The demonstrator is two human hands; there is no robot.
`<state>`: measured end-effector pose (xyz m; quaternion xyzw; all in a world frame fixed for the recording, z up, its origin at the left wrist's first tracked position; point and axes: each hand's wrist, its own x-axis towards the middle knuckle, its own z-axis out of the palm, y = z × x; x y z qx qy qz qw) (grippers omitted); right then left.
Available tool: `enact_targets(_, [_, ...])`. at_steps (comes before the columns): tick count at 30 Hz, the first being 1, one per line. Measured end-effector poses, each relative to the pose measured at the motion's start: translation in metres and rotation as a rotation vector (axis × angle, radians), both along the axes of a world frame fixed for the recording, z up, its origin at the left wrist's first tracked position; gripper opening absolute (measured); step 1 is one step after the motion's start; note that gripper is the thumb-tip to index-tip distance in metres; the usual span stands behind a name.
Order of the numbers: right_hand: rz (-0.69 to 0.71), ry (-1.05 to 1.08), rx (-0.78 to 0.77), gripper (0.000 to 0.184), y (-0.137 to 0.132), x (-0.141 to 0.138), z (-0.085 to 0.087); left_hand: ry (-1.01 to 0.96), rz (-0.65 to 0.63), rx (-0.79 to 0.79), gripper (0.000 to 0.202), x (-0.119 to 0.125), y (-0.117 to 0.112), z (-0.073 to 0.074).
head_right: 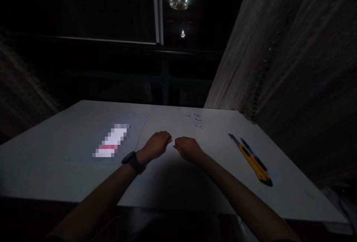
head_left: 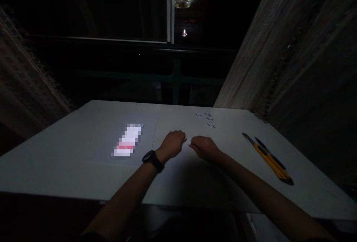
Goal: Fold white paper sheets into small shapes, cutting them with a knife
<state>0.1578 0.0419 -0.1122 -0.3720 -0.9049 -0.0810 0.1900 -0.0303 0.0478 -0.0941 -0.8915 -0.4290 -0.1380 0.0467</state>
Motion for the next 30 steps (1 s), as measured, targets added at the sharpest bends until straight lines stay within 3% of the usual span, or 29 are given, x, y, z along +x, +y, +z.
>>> enact_targets(10, [0.043,-0.078,-0.021,0.022,-0.011,-0.007,-0.002,-0.026,0.004,0.03,0.021,-0.001,-0.003,-0.006])
enact_targets(20, [-0.01,-0.357,-0.209,0.026,-0.032,-0.042,0.008,-0.009,0.011,0.022,0.023,-0.001,-0.003,-0.006])
enact_targets(25, [-0.005,-0.387,-0.27,0.028,-0.036,-0.055,-0.001,-0.007,0.008,0.039,0.023,-0.001,-0.001,-0.008])
enact_targets(30, [0.062,-0.283,-0.219,0.026,-0.043,-0.057,-0.013,0.0,0.003,0.063,0.024,-0.001,-0.001,-0.009])
